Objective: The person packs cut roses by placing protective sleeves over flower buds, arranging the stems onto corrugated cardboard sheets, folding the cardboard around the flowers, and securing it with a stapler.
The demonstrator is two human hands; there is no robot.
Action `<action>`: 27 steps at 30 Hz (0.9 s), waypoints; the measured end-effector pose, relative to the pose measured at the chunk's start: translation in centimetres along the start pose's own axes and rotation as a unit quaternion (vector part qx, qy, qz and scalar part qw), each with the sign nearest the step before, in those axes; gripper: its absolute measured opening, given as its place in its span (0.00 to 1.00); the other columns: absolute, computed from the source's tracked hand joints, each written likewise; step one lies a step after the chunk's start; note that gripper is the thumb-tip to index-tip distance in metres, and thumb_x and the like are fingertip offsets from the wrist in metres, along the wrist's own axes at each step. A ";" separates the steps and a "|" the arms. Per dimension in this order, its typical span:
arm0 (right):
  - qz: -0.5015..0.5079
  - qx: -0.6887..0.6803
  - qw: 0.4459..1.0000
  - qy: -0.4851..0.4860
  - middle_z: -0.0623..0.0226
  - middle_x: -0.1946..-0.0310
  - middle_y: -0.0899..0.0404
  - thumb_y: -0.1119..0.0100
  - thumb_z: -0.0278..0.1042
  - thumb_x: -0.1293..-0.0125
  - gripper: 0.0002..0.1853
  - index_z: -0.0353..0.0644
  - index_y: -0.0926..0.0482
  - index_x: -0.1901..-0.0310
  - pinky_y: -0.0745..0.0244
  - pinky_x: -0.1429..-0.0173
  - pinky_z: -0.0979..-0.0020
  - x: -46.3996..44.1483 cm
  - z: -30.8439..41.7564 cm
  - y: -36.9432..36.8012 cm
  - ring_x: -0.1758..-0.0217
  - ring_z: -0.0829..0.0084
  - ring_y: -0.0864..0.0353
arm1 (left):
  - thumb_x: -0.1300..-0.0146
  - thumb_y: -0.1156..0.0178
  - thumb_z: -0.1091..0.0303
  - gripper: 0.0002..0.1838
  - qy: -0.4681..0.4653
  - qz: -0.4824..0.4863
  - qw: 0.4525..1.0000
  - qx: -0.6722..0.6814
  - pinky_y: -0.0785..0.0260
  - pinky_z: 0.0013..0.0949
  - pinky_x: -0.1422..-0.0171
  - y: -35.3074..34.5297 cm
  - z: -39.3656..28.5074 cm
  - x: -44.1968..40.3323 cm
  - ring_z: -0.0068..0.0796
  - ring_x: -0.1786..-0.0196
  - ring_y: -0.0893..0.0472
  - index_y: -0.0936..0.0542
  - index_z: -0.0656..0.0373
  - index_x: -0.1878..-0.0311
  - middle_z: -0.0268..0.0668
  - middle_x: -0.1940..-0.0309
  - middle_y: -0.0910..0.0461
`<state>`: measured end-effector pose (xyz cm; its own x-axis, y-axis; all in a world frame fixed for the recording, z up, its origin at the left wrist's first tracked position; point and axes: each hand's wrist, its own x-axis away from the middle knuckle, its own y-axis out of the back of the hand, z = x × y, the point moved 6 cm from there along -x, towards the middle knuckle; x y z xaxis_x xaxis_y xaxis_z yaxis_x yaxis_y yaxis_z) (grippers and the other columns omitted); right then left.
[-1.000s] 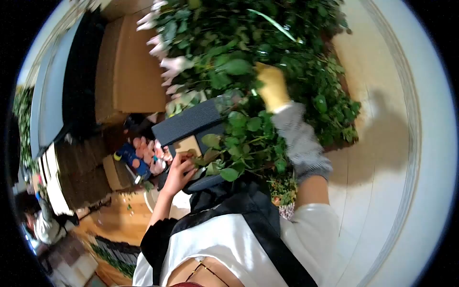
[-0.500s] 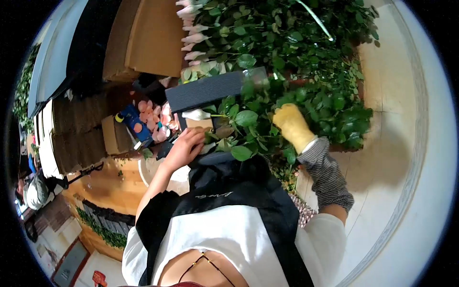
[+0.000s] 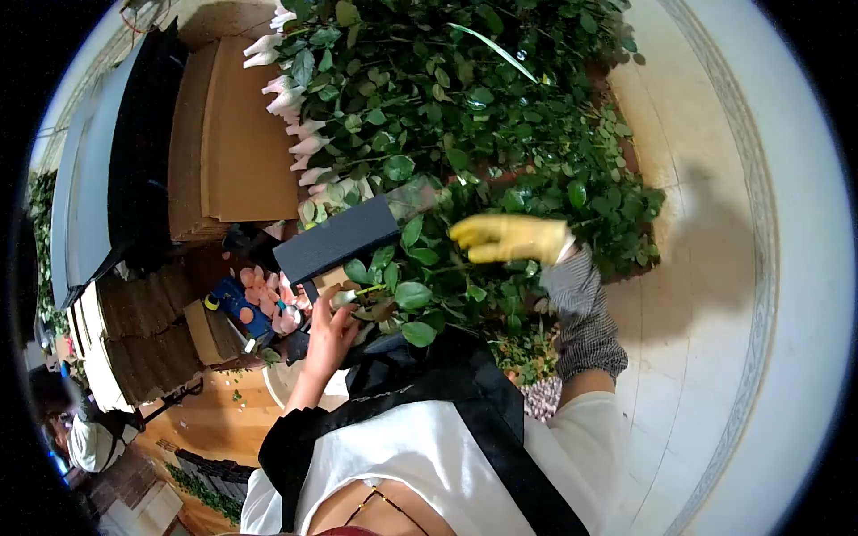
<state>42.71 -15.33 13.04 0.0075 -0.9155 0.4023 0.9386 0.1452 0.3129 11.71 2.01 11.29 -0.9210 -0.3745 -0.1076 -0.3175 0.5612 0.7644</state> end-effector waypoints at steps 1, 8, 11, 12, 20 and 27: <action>-0.011 -0.064 0.998 -0.014 0.58 0.30 0.27 0.39 0.44 0.26 0.30 0.42 0.31 0.27 0.30 0.28 0.56 -1.3 1.5 1.8 0.26 0.62 0.29 | 0.51 0.28 0.78 0.20 0.011 -0.006 1.000 0.026 0.29 0.50 0.37 0.1 0.0 0.1 0.57 0.40 0.25 0.19 0.61 0.52 0.52 0.37 0.29; -0.286 0.662 0.691 -0.051 0.62 0.48 0.19 0.51 0.34 0.30 0.15 0.47 0.20 0.46 0.34 0.32 0.57 -20.5 -8.3 5.0 0.41 0.60 0.25 | 0.56 0.25 0.75 0.22 0.024 0.030 0.999 -0.024 0.28 0.49 0.39 0.4 0.0 -0.3 0.52 0.42 0.22 0.15 0.59 0.53 0.45 0.40 0.24; -0.245 0.608 0.756 -0.014 0.63 0.50 0.19 0.49 0.29 0.35 0.16 0.46 0.21 0.46 0.32 0.36 0.60 -20.6 -7.8 6.8 0.44 0.61 0.23 | 0.55 0.25 0.73 0.23 0.029 0.023 0.999 -0.007 0.30 0.50 0.37 0.0 0.8 0.2 0.52 0.42 0.23 0.14 0.55 0.51 0.45 0.39 0.24; -0.270 0.586 0.764 0.008 0.63 0.52 0.18 0.48 0.28 0.37 0.17 0.45 0.20 0.46 0.31 0.39 0.59 -20.0 -7.2 7.2 0.47 0.61 0.21 | 0.55 0.25 0.73 0.23 0.029 0.015 0.999 -0.005 0.30 0.50 0.37 0.0 0.8 0.1 0.52 0.42 0.23 0.14 0.55 0.51 0.45 0.39 0.24; -0.495 0.575 0.650 0.039 0.63 0.45 0.17 0.43 0.29 0.38 0.20 0.44 0.20 0.44 0.32 0.28 0.58 -13.0 4.1 11.5 0.39 0.61 0.21 | 0.55 0.25 0.73 0.21 0.006 -0.003 1.000 -0.019 0.31 0.50 0.36 0.3 0.4 0.1 0.50 0.41 0.24 0.15 0.56 0.53 0.43 0.40 0.23; -0.433 0.588 0.682 -0.056 0.66 0.58 0.13 0.42 0.32 0.37 0.12 0.46 0.15 0.53 0.26 0.38 0.62 -9.5 6.0 12.7 0.50 0.64 0.15 | 0.54 0.25 0.70 0.20 0.009 -0.022 1.000 -0.010 0.31 0.47 0.39 0.5 0.4 0.1 0.48 0.44 0.24 0.14 0.56 0.53 0.42 0.39 0.23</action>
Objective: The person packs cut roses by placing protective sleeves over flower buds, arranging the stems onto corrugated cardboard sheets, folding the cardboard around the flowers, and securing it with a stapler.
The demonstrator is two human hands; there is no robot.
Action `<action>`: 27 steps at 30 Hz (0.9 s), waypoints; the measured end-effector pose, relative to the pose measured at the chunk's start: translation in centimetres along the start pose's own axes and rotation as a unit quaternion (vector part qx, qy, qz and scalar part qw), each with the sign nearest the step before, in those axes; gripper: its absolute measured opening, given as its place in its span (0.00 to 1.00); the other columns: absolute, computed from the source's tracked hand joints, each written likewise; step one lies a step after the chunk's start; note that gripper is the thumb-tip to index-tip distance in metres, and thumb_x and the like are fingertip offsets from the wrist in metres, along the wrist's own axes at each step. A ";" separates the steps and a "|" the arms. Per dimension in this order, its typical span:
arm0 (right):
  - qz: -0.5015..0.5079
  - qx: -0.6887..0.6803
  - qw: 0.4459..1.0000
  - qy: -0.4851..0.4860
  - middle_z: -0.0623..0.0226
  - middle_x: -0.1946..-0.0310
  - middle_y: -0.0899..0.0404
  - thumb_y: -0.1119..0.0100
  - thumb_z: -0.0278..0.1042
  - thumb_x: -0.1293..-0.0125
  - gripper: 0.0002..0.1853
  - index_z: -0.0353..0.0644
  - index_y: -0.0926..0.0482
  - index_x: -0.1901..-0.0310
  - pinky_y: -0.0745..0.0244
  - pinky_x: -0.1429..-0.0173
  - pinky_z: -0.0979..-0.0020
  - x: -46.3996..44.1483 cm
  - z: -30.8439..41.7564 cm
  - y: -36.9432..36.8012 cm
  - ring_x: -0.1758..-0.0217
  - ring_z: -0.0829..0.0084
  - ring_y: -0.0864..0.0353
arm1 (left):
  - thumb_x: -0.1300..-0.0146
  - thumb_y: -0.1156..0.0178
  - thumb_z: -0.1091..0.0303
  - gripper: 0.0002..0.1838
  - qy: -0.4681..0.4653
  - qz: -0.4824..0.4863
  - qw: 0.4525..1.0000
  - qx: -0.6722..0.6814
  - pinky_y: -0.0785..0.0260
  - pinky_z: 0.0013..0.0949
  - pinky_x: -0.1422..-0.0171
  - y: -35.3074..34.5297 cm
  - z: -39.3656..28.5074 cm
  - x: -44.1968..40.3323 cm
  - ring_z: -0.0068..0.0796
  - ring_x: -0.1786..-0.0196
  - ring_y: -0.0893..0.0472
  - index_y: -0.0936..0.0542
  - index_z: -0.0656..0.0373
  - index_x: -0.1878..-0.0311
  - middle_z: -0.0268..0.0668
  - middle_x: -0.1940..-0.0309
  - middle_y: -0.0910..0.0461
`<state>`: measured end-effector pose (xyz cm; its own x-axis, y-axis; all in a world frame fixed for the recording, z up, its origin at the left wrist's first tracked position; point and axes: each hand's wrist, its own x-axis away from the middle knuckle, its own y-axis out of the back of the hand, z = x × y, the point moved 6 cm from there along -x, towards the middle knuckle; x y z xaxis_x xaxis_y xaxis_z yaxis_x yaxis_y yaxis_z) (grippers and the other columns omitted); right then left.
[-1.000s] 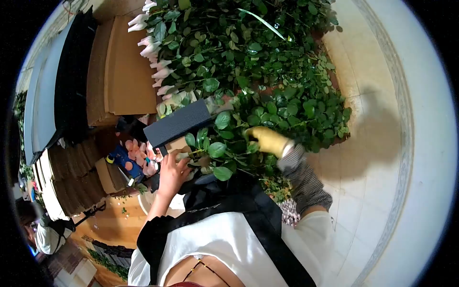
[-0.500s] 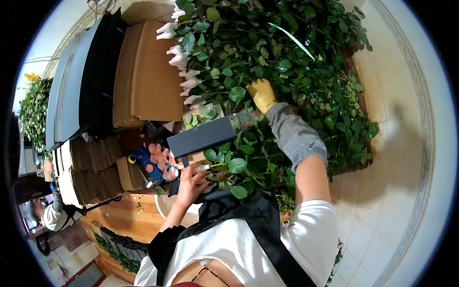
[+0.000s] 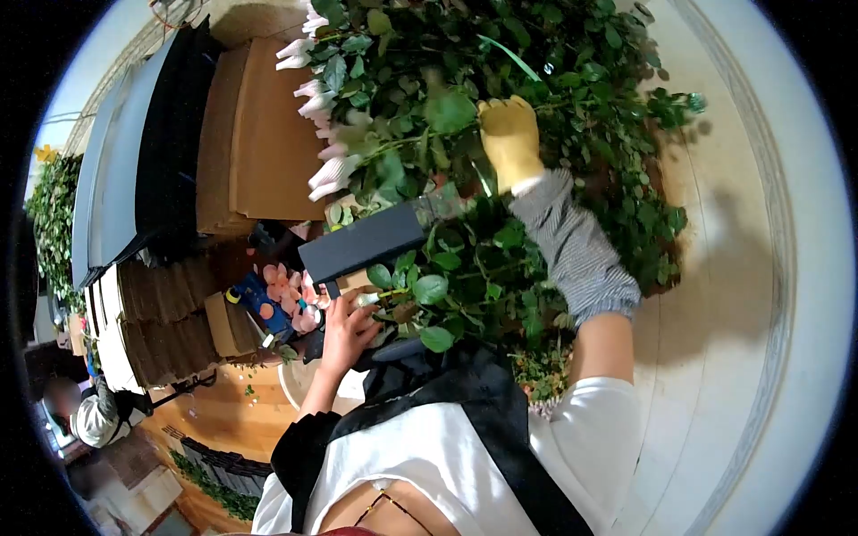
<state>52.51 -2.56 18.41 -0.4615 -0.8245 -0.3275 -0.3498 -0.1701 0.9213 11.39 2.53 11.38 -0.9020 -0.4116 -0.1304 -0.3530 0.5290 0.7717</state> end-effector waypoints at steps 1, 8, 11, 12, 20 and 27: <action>0.068 0.005 0.996 -0.055 0.68 0.67 0.14 0.40 0.28 0.40 0.09 0.47 0.14 0.58 0.23 0.46 0.63 0.0 -0.8 -0.8 0.58 0.64 0.14 | 0.53 0.25 0.70 0.20 0.001 0.007 1.000 -0.005 0.31 0.47 0.39 -0.2 0.2 0.2 0.48 0.44 0.24 0.14 0.56 0.53 0.42 0.39 0.23; -0.150 -0.192 0.964 0.106 0.56 0.55 0.15 0.32 0.24 0.49 0.16 0.40 0.16 0.56 0.22 0.41 0.60 1.6 -1.4 7.8 0.49 0.58 0.17 | 0.52 0.24 0.69 0.20 0.000 0.017 1.000 -0.013 0.31 0.47 0.39 -0.5 0.3 0.3 0.49 0.44 0.25 0.14 0.57 0.53 0.42 0.39 0.24; -0.232 -0.131 0.962 0.055 0.55 0.55 0.15 0.32 0.23 0.52 0.17 0.38 0.16 0.56 0.24 0.38 0.57 2.3 -1.8 10.8 0.46 0.50 0.20 | 0.51 0.25 0.70 0.20 0.006 0.018 1.000 -0.025 0.31 0.48 0.38 -0.6 0.4 0.3 0.51 0.43 0.25 0.14 0.58 0.52 0.44 0.40 0.25; -0.261 -0.123 0.956 0.057 0.56 0.55 0.15 0.33 0.22 0.52 0.17 0.38 0.16 0.57 0.24 0.38 0.57 2.6 -2.4 10.0 0.45 0.49 0.20 | 0.50 0.25 0.69 0.20 -0.001 0.013 1.000 -0.025 0.32 0.49 0.37 -0.6 0.5 0.3 0.52 0.42 0.26 0.14 0.58 0.52 0.45 0.40 0.25; -0.190 -0.145 0.969 -0.055 0.58 0.57 0.15 0.33 0.25 0.48 0.16 0.43 0.16 0.55 0.24 0.39 0.54 0.5 -3.7 8.7 0.47 0.55 0.17 | 0.48 0.26 0.68 0.19 -0.007 0.014 0.999 -0.044 0.33 0.50 0.36 -0.9 0.5 0.6 0.53 0.42 0.26 0.14 0.59 0.51 0.46 0.39 0.25; -0.148 -0.365 0.906 0.155 0.62 0.53 0.17 0.42 0.11 0.44 0.20 0.34 0.20 0.48 0.21 0.44 0.62 5.1 1.9 12.7 0.48 0.62 0.19 | 0.46 0.26 0.67 0.28 -0.001 0.002 1.000 -0.021 0.33 0.50 0.35 -1.1 1.3 0.9 0.52 0.40 0.26 0.20 0.57 0.40 0.46 0.39 0.25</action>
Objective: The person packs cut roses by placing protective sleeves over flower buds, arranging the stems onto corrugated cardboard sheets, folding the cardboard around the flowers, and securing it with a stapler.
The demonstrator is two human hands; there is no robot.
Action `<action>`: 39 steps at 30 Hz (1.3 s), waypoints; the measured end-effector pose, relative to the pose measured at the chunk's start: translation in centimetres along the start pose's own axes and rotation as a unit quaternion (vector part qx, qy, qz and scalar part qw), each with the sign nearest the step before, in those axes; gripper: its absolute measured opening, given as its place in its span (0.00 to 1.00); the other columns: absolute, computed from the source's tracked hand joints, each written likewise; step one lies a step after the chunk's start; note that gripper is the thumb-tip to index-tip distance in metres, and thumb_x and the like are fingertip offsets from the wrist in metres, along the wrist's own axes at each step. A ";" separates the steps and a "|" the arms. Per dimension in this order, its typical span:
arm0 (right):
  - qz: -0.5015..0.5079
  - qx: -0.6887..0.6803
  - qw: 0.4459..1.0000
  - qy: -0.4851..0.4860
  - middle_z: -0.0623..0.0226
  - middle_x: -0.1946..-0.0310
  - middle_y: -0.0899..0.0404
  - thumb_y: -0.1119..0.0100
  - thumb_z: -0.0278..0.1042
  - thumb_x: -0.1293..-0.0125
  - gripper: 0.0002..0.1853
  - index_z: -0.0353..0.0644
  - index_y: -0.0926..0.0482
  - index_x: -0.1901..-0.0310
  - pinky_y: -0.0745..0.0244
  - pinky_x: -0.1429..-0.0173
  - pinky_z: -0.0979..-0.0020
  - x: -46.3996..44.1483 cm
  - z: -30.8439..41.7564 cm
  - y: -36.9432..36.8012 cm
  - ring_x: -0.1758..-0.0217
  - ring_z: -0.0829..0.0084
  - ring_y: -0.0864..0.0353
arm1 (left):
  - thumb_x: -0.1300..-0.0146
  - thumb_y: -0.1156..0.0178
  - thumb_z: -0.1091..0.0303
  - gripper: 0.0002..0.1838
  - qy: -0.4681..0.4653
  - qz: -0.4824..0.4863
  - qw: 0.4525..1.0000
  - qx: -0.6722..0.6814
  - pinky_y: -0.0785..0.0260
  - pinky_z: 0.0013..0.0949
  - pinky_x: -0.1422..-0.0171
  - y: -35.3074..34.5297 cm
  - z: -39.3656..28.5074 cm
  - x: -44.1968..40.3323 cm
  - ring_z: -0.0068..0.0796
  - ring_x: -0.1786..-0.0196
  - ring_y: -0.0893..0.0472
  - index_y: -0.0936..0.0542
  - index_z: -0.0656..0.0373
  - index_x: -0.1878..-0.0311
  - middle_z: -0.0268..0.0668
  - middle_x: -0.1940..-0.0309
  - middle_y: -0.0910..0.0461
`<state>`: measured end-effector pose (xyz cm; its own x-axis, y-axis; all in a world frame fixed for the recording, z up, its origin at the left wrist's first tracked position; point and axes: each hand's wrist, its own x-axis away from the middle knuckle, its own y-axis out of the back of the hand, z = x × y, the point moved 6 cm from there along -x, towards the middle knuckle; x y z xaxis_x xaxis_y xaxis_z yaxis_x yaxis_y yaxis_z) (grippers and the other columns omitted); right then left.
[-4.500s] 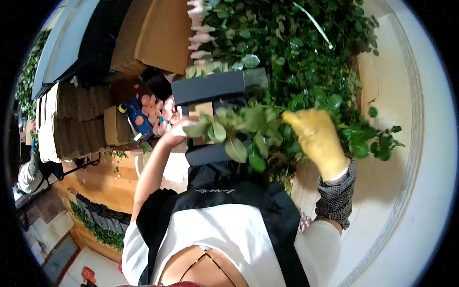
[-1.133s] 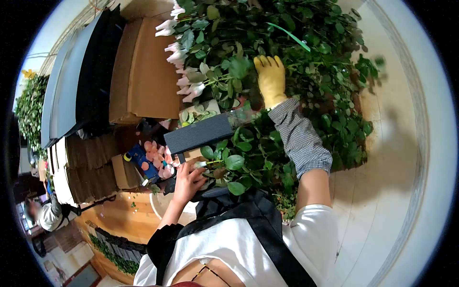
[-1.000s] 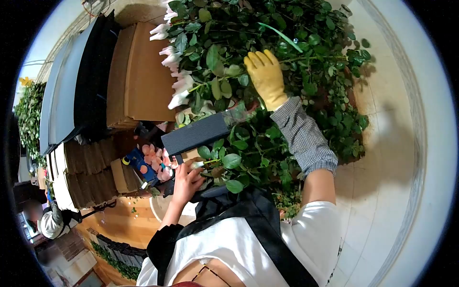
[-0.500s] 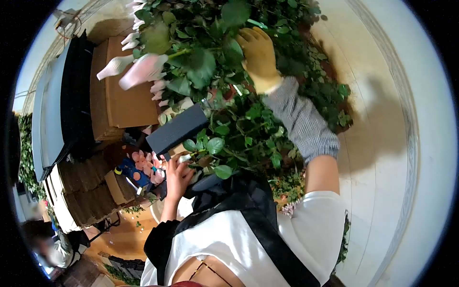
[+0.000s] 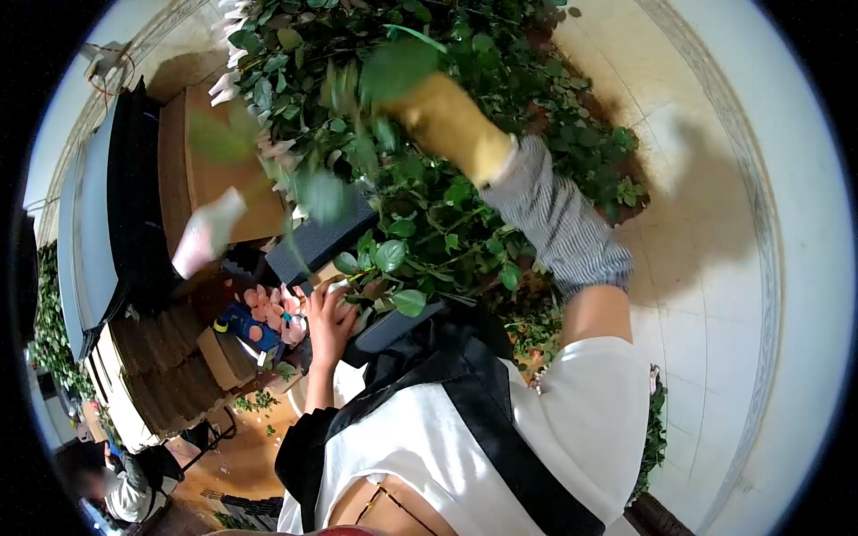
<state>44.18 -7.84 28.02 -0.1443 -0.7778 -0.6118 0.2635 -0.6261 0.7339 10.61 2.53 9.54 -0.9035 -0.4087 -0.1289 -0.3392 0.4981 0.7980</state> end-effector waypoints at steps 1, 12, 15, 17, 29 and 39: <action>0.083 0.008 0.995 -0.061 0.63 0.55 0.17 0.42 0.11 0.43 0.19 0.35 0.20 0.49 0.20 0.46 0.63 2.5 -1.3 -3.3 0.52 0.65 0.19 | 0.46 0.26 0.67 0.32 0.012 -0.015 1.000 0.017 0.32 0.49 0.35 0.0 0.1 -0.2 0.52 0.40 0.25 0.23 0.56 0.35 0.47 0.40 0.24; 0.458 0.276 0.830 -0.161 0.73 0.67 0.12 0.39 0.31 0.34 0.10 0.54 0.12 0.55 0.20 0.63 0.64 15.6 2.6 -14.6 0.59 0.67 0.11 | 0.53 0.23 0.61 0.35 -0.018 0.032 0.975 -0.218 0.39 0.52 0.29 2.4 -3.8 -1.8 0.51 0.37 0.31 0.22 0.56 0.39 0.44 0.40 0.29; 0.337 0.238 0.902 -0.130 0.72 0.70 0.13 0.40 0.30 0.37 0.08 0.55 0.12 0.62 0.21 0.61 0.63 16.7 2.3 -13.6 0.61 0.65 0.12 | 0.57 0.23 0.65 0.33 -0.009 0.021 0.994 -0.104 0.36 0.54 0.32 1.8 -1.9 -2.1 0.58 0.38 0.32 0.22 0.58 0.44 0.51 0.39 0.32; 0.382 0.254 0.873 -0.168 0.72 0.73 0.15 0.40 0.30 0.38 0.08 0.55 0.12 0.65 0.22 0.61 0.62 14.9 4.0 -11.6 0.62 0.65 0.12 | 0.57 0.24 0.69 0.32 0.031 0.020 0.998 -0.048 0.36 0.56 0.31 1.3 -0.8 -1.5 0.62 0.37 0.32 0.23 0.60 0.45 0.54 0.38 0.33; 0.504 -0.176 0.810 -0.242 0.51 0.29 0.29 0.39 0.49 0.29 0.33 0.38 0.32 0.29 0.30 0.27 0.58 17.7 -2.0 -11.7 0.27 0.53 0.29 | 0.57 0.23 0.58 0.36 0.040 0.048 0.993 -0.103 0.44 0.59 0.24 0.8 -0.1 -1.1 0.63 0.32 0.32 0.21 0.51 0.40 0.56 0.33 0.32; 0.028 -0.327 0.912 -0.246 0.63 0.38 0.19 0.39 0.35 0.26 0.27 0.44 0.30 0.28 0.25 0.32 0.64 -5.6 -11.1 -3.7 0.35 0.67 0.20 | 0.55 0.25 0.53 0.36 0.070 0.041 0.990 -0.118 0.47 0.60 0.23 0.2 0.1 -0.4 0.63 0.31 0.35 0.20 0.49 0.38 0.55 0.32 0.33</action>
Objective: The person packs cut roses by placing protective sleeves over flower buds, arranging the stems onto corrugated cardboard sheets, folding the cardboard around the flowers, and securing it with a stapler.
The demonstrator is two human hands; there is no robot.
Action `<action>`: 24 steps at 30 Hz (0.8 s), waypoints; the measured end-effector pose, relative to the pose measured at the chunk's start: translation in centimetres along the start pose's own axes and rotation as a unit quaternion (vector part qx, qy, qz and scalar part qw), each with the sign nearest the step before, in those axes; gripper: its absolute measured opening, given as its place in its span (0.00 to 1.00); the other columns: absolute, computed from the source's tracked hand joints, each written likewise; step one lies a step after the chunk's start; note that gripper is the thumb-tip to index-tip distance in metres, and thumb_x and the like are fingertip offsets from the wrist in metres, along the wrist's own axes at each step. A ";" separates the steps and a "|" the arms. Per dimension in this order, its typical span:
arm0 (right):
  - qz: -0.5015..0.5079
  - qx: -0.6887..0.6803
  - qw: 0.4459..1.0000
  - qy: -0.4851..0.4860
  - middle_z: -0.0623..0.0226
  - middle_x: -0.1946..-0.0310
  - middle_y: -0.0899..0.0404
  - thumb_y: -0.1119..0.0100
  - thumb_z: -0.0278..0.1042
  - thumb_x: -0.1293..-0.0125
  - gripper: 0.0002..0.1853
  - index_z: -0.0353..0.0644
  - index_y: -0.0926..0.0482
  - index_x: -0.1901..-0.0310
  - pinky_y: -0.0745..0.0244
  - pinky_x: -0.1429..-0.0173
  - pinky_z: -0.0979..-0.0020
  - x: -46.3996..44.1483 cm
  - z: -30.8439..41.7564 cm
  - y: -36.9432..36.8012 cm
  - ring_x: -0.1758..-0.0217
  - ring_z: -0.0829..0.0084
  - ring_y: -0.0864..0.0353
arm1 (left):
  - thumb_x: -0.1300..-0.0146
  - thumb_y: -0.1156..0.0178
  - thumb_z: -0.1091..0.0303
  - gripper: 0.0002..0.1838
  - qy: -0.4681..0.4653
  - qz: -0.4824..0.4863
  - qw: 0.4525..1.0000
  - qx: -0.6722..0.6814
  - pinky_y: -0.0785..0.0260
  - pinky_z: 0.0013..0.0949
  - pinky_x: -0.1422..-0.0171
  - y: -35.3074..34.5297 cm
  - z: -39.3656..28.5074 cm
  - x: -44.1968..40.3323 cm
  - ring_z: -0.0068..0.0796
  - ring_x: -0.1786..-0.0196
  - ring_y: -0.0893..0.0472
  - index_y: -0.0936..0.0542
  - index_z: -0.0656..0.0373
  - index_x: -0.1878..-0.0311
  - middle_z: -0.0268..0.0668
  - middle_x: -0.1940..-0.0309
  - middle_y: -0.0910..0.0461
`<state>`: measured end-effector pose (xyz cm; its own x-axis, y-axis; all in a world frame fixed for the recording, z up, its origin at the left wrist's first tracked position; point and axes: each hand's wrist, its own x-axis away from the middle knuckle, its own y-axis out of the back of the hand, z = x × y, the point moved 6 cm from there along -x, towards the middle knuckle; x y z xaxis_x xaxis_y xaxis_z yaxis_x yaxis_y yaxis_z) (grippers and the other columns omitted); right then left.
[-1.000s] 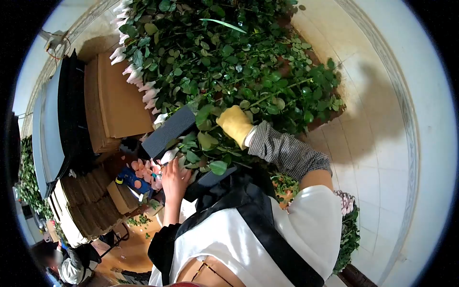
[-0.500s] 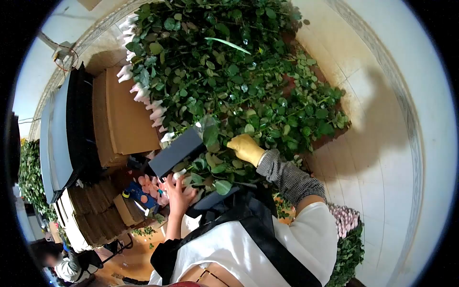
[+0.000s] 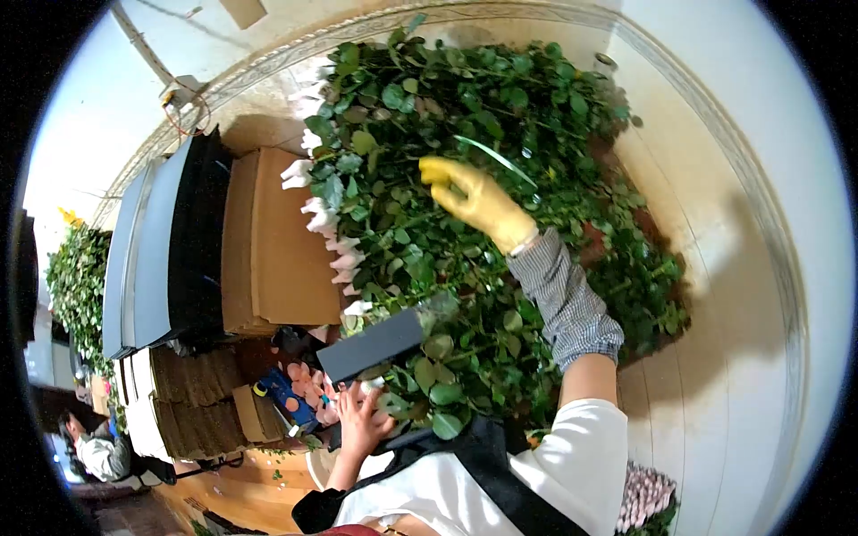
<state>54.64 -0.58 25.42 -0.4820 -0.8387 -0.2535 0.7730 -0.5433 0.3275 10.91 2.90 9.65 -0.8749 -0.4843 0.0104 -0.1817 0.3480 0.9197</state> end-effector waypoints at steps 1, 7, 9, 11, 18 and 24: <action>-0.064 0.082 0.990 0.100 0.61 0.40 0.17 0.38 0.35 0.27 0.25 0.42 0.27 0.31 0.24 0.34 0.65 -2.8 1.6 0.9 0.36 0.66 0.19 | 0.55 0.25 0.52 0.36 0.007 0.000 1.000 -0.002 0.47 0.61 0.23 -0.3 0.2 0.1 0.62 0.31 0.34 0.20 0.47 0.38 0.55 0.32 0.33; -0.318 0.472 0.794 0.216 0.62 0.56 0.14 0.33 0.32 0.39 0.12 0.44 0.16 0.53 0.22 0.48 0.56 -20.5 -0.6 8.2 0.53 0.57 0.16 | 0.59 0.23 0.53 0.39 0.014 0.029 0.999 0.005 0.46 0.61 0.23 0.4 -0.2 -0.3 0.60 0.30 0.35 0.21 0.44 0.38 0.52 0.34 0.34; -0.278 0.666 0.687 0.090 0.63 0.48 0.16 0.33 0.38 0.39 0.14 0.48 0.15 0.51 0.30 0.35 0.56 -23.6 -4.5 9.6 0.41 0.60 0.20 | 0.60 0.23 0.55 0.40 0.006 0.019 1.000 0.009 0.45 0.62 0.24 0.7 -0.6 -0.4 0.62 0.30 0.36 0.23 0.46 0.38 0.55 0.34 0.35; -0.193 0.654 0.726 -0.084 0.60 0.50 0.16 0.33 0.38 0.38 0.16 0.47 0.16 0.49 0.30 0.34 0.57 -25.5 -9.0 11.2 0.43 0.57 0.20 | 0.61 0.23 0.57 0.41 -0.002 0.011 1.000 0.013 0.44 0.63 0.24 0.5 -0.9 -0.6 0.65 0.29 0.37 0.24 0.49 0.38 0.58 0.34 0.37; -0.363 0.616 0.657 0.240 0.58 0.48 0.14 0.39 0.30 0.35 0.10 0.42 0.13 0.55 0.25 0.36 0.60 -23.3 -0.1 11.9 0.43 0.58 0.18 | 0.57 0.24 0.58 0.39 0.005 0.018 0.997 0.073 0.41 0.63 0.27 -0.7 0.0 -0.3 0.66 0.32 0.36 0.26 0.51 0.37 0.60 0.32 0.39; -0.296 0.579 0.744 0.155 0.59 0.55 0.13 0.34 0.39 0.35 0.13 0.47 0.13 0.52 0.17 0.46 0.58 -20.9 2.7 17.9 0.52 0.55 0.13 | 0.57 0.26 0.58 0.38 0.021 0.037 0.996 0.080 0.45 0.62 0.23 -0.9 0.1 -0.4 0.64 0.29 0.38 0.24 0.50 0.37 0.60 0.30 0.40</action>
<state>77.39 7.10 39.07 -0.3405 -0.4878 -0.8038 -0.4962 -0.6329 0.5943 11.38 2.84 8.74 -0.8695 -0.4847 0.0950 -0.1898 0.5053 0.8418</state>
